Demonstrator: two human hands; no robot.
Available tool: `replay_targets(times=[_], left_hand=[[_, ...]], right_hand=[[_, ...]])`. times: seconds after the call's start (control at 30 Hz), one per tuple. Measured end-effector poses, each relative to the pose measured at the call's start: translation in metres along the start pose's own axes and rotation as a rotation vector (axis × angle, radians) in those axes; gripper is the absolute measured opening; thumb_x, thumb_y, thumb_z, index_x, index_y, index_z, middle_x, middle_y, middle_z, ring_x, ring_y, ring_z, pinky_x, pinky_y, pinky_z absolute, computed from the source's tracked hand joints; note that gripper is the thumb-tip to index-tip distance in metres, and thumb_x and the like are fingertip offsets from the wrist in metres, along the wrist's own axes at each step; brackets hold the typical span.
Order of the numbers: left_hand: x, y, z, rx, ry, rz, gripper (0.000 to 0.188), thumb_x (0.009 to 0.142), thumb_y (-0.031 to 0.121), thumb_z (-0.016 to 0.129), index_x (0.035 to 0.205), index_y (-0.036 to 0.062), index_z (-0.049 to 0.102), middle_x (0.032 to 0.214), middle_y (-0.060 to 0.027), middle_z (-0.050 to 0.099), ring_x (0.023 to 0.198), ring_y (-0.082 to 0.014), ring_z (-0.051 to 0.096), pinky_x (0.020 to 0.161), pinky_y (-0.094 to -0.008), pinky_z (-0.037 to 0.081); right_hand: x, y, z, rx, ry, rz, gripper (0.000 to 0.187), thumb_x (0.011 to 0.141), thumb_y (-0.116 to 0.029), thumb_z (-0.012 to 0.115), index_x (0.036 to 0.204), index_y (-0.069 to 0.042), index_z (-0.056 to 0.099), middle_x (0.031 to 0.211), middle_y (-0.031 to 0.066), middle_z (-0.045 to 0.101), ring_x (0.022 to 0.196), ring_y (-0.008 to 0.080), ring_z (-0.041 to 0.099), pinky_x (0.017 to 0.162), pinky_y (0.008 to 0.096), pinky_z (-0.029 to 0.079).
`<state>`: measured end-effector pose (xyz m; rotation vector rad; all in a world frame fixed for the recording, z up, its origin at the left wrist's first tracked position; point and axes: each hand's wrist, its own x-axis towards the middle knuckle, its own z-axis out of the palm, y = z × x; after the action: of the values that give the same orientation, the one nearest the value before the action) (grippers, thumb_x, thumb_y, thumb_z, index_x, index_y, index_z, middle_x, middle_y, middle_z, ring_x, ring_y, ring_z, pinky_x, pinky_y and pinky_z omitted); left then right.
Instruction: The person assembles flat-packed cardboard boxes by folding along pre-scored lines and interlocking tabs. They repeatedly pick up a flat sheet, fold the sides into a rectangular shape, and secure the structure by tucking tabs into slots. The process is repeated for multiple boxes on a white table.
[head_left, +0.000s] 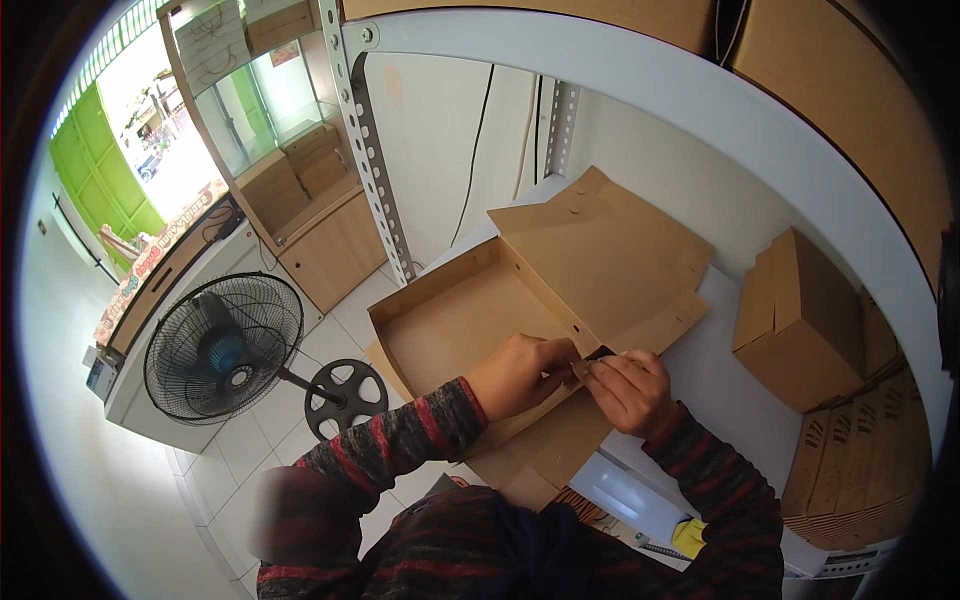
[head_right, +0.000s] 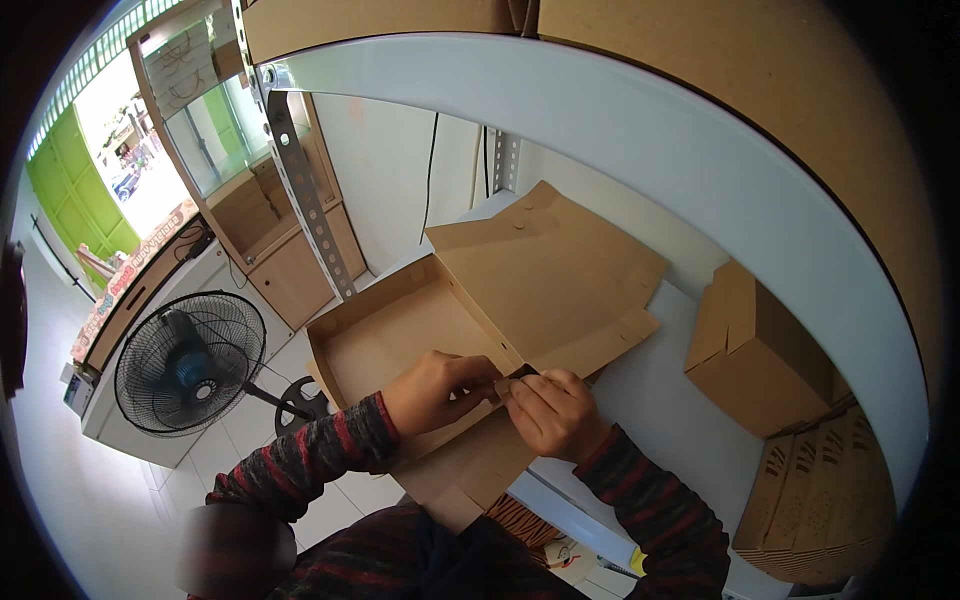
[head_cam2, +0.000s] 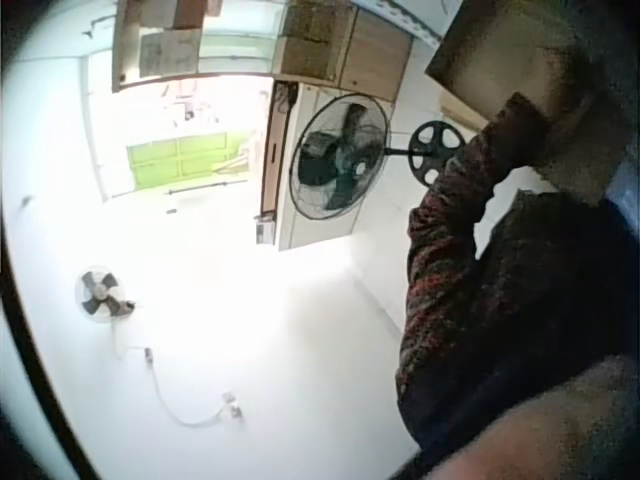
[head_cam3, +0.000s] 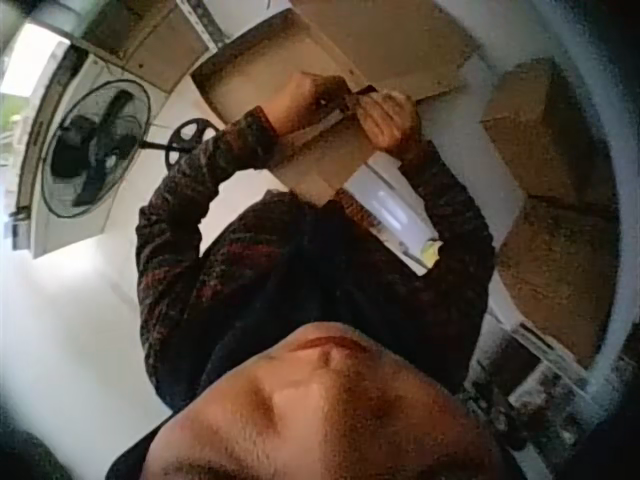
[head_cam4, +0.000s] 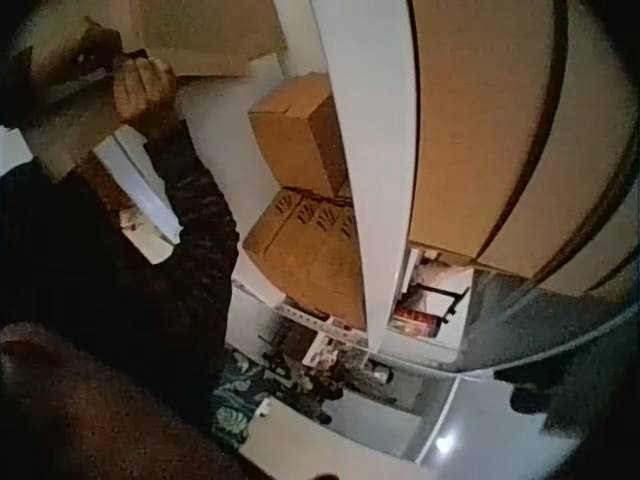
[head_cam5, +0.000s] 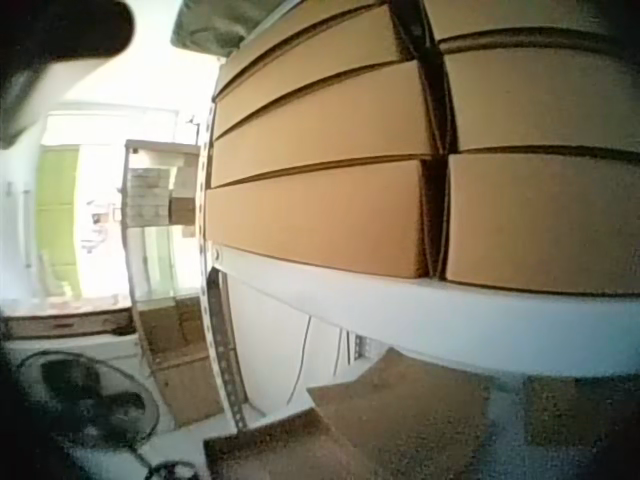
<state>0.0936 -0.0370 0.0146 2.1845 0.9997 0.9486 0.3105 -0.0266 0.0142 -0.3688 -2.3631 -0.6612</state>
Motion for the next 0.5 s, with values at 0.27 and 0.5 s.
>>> replay_targets(times=[0.27, 0.5], left_hand=[[-0.003, -0.002, 0.005, -0.059, 0.046, -0.024, 0.012, 0.084, 0.008, 0.064, 0.092, 0.0002, 0.060, 0.077, -0.0157, 0.068, 0.071, -0.0327, 0.067, 0.064, -0.0385, 0.054], [-0.002, 0.010, -0.002, 0.229, -0.063, 0.083, 0.012, 0.085, 0.009, 0.066, 0.094, 0.0029, 0.061, 0.082, -0.0111, 0.070, 0.075, -0.0281, 0.069, 0.066, -0.0349, 0.055]], right_hand=[[-0.003, 0.000, 0.002, -0.059, 0.008, -0.030, 0.005, 0.082, -0.011, 0.064, 0.083, -0.007, 0.068, 0.086, 0.0016, 0.068, 0.084, 0.0135, 0.065, 0.088, 0.0348, 0.045], [-0.005, -0.001, 0.001, -0.045, 0.013, 0.057, 0.007, 0.083, -0.012, 0.065, 0.086, -0.008, 0.069, 0.086, 0.0003, 0.066, 0.082, 0.0133, 0.065, 0.093, 0.0382, 0.042]])
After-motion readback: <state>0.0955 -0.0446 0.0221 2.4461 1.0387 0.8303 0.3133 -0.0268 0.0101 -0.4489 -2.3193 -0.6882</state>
